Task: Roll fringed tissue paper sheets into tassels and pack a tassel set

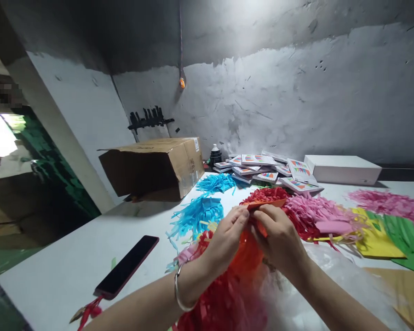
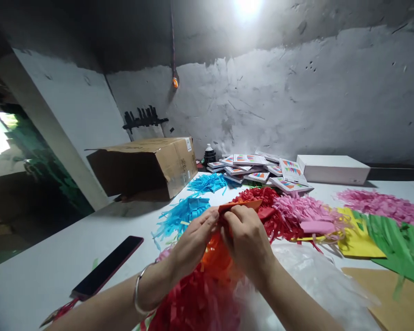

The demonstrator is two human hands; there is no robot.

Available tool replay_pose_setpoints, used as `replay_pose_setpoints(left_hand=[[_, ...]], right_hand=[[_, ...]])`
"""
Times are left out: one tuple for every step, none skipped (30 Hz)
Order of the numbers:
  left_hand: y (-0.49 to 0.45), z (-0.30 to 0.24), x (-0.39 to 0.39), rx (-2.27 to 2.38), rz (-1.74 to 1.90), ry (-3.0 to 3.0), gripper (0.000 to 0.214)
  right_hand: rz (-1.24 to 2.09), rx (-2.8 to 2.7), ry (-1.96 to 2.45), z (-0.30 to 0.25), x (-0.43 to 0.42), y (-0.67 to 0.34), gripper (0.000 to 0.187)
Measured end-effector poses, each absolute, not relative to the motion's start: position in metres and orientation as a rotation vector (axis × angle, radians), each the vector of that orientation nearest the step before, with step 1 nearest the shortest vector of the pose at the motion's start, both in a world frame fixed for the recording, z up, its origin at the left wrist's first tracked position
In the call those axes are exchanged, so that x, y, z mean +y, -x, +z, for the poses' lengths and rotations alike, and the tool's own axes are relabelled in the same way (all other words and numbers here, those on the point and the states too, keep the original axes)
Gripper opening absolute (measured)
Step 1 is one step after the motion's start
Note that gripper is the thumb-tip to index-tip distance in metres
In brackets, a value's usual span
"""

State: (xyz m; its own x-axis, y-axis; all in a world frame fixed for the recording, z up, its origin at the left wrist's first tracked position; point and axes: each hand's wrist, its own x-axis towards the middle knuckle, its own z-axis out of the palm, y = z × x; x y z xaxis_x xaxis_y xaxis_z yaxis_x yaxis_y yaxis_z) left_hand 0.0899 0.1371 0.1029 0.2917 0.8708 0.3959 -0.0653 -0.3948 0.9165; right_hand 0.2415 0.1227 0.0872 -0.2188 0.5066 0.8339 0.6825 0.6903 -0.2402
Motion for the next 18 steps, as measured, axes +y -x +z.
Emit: replay_pose_setpoints(left_hand=[[-0.089,0.097,0.126,0.738,1.254,-1.535,0.036],[-0.088,0.09,0.116,0.74,1.241,-1.446,0.036],[-0.086,0.082,0.109,0.756,1.216,-1.369,0.036],[-0.084,0.074,0.102,0.774,1.18,-1.295,0.037],[-0.083,0.066,0.095,0.787,1.132,-1.223,0.038],[-0.081,0.058,0.089,0.794,1.082,-1.154,0.04],[-0.081,0.05,0.083,0.793,1.038,-1.086,0.042],[-0.081,0.043,0.076,0.789,1.008,-1.019,0.043],[-0.081,0.037,0.07,0.784,0.99,-0.956,0.045],[-0.082,0.031,0.064,0.779,0.985,-0.9,0.045],[-0.083,0.025,0.059,0.779,0.991,-0.849,0.046],[-0.084,0.02,0.054,0.78,1.0,-0.804,0.046],[-0.085,0.015,0.05,0.78,1.008,-0.769,0.046],[-0.087,0.011,0.046,0.777,1.013,-0.739,0.045],[-0.088,0.008,0.042,0.77,1.018,-0.713,0.044],[-0.089,0.005,0.039,0.757,1.02,-0.687,0.044],[-0.09,0.002,0.037,0.738,1.016,-0.666,0.043],[-0.092,0.001,0.034,0.72,1.019,-0.647,0.042]], right_hand=[[-0.17,-1.879,0.94,0.086,0.116,-0.243,0.018],[-0.114,-1.88,0.947,0.084,0.108,-0.245,0.019],[-0.051,-1.884,0.953,0.081,0.101,-0.247,0.019],[0.023,-1.889,0.959,0.077,0.093,-0.249,0.019],[0.112,-1.894,0.97,0.073,0.085,-0.251,0.018],[0.209,-1.899,0.987,0.068,0.078,-0.253,0.017],[0.307,-1.899,1.01,0.063,0.072,-0.254,0.015],[0.4,-1.894,1.04,0.058,0.066,-0.255,0.014],[0.482,-1.886,1.073,0.054,0.061,-0.256,0.013],[0.548,-1.877,1.108,0.049,0.057,-0.257,0.013],[0.596,-1.869,1.141,0.045,0.053,-0.257,0.013],[0.634,-1.866,1.172,0.041,0.05,-0.258,0.013],[0.668,-1.867,1.2,0.038,0.047,-0.259,0.013],[0.692,-1.872,1.225,0.036,0.044,-0.259,0.013],[0.702,-1.878,1.246,0.033,0.042,-0.26,0.011],[0.696,-1.883,1.266,0.031,0.039,-0.26,0.009],[0.683,-1.885,1.284,0.029,0.036,-0.26,0.006],[0.646,-1.893,1.295,0.028,0.032,-0.259,0.004]])
